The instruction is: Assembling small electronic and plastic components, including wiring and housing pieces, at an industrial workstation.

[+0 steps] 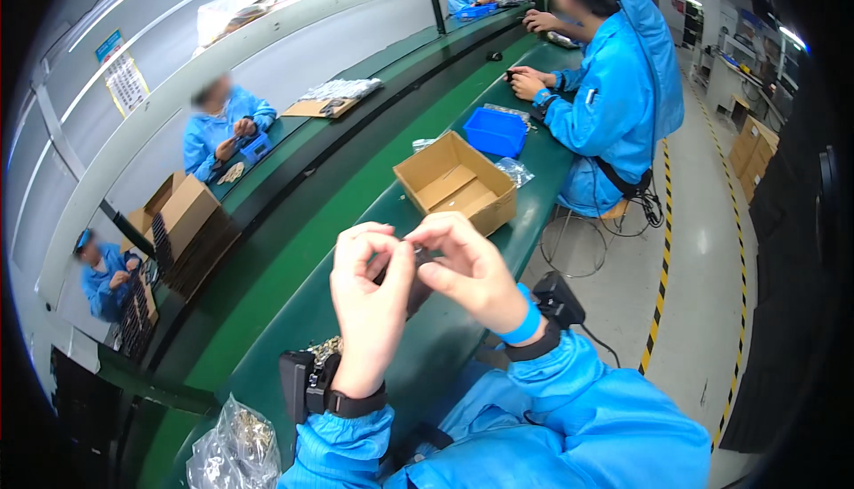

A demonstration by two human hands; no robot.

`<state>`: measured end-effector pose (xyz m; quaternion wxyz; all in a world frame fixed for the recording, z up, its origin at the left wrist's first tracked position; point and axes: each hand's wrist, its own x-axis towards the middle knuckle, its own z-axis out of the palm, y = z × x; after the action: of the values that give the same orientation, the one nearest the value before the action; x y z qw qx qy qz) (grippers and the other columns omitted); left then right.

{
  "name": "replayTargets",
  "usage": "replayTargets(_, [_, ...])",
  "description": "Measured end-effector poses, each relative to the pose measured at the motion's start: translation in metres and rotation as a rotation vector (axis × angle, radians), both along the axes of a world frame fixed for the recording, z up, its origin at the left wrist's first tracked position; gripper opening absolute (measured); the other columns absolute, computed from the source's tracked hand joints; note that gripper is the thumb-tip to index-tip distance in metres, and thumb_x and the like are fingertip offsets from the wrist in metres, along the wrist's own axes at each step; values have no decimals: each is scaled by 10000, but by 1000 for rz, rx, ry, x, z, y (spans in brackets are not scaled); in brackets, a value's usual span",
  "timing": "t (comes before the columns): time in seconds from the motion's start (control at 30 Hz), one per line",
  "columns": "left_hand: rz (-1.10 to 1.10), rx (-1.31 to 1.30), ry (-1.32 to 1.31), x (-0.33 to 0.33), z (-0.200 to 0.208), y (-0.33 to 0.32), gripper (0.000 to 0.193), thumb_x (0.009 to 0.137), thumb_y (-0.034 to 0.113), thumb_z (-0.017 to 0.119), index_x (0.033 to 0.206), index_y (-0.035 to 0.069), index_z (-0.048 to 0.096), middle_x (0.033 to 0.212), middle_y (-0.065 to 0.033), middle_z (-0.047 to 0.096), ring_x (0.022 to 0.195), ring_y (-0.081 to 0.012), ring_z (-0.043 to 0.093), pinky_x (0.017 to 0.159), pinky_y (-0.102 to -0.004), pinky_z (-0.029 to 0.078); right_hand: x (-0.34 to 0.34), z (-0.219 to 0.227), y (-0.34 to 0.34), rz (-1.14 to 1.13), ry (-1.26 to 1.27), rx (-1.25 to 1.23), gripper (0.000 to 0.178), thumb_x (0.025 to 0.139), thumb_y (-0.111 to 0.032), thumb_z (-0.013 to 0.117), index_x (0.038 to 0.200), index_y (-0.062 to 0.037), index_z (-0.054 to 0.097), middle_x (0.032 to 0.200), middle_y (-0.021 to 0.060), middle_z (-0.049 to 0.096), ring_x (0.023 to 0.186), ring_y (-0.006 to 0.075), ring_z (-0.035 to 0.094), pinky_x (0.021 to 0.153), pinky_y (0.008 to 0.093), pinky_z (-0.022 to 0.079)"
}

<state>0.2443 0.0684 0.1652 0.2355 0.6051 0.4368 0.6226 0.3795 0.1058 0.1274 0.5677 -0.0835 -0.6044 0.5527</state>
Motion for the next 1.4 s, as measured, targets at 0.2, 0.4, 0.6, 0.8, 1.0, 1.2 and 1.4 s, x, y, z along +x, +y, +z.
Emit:
replayTargets(0.2, [-34, 35, -2, -13, -16, 9, 68, 851, 32, 660, 817, 20, 603, 1090, -79, 515, 1024, -138, 538, 898, -291, 466, -3, 0, 1, 41, -21, -20, 314, 863, 6, 647, 1145, -45, 521, 1150, 25, 414, 1134, 152, 492, 957, 315, 458])
replayTargets(0.4, [-89, -29, -24, -17, -17, 13, 87, 856, 53, 659, 797, 11, 611, 1087, -77, 526, 1017, -136, 547, 897, -296, 467, -3, -1, 5, 17, -86, -42, 338, 851, -3, 668, 1150, -52, 519, 1148, 25, 421, 1149, 158, 479, 971, 314, 434])
replayTargets(0.6, [-274, -97, -199, -16, -18, 26, 64, 869, 41, 644, 830, -1, 616, 1111, -80, 512, 1029, -144, 559, 932, -316, 470, 13, 5, 8, -56, -238, 25, 379, 883, -95, 663, 1235, -49, 533, 1170, 24, 427, 1146, 172, 472, 992, 340, 419])
replayTargets(0.8, [-285, -49, -152, -1, -15, 43, 68, 849, 47, 660, 813, 5, 621, 1082, -92, 526, 1034, -157, 552, 916, -314, 465, 24, 8, 14, -56, -142, -145, 344, 847, -40, 688, 1163, -46, 550, 1143, 30, 427, 1130, 163, 476, 967, 325, 446])
replayTargets(1.0, [-286, -88, -35, 23, -11, 73, 104, 786, 69, 695, 765, 14, 609, 987, -106, 559, 974, -209, 564, 848, -318, 439, 53, 8, 34, -105, -173, -155, 358, 797, -2, 724, 1105, -47, 546, 1122, 28, 405, 1124, 161, 485, 940, 325, 488])
replayTargets(1.2, [-268, -82, 60, 52, -14, 120, 97, 772, 56, 688, 764, 14, 601, 977, -102, 569, 965, -205, 570, 856, -317, 441, 77, 2, 76, -211, -196, -165, 352, 770, -18, 753, 1057, -52, 553, 1122, 41, 406, 1096, 168, 508, 891, 327, 537])
replayTargets(1.4, [-153, -168, 162, 56, -16, 150, 100, 788, 76, 688, 793, 5, 617, 987, -91, 576, 940, -181, 575, 848, -300, 444, 72, -8, 113, -313, -196, -256, 330, 767, -42, 764, 1019, -42, 552, 1100, 56, 431, 1052, 180, 544, 840, 313, 561])
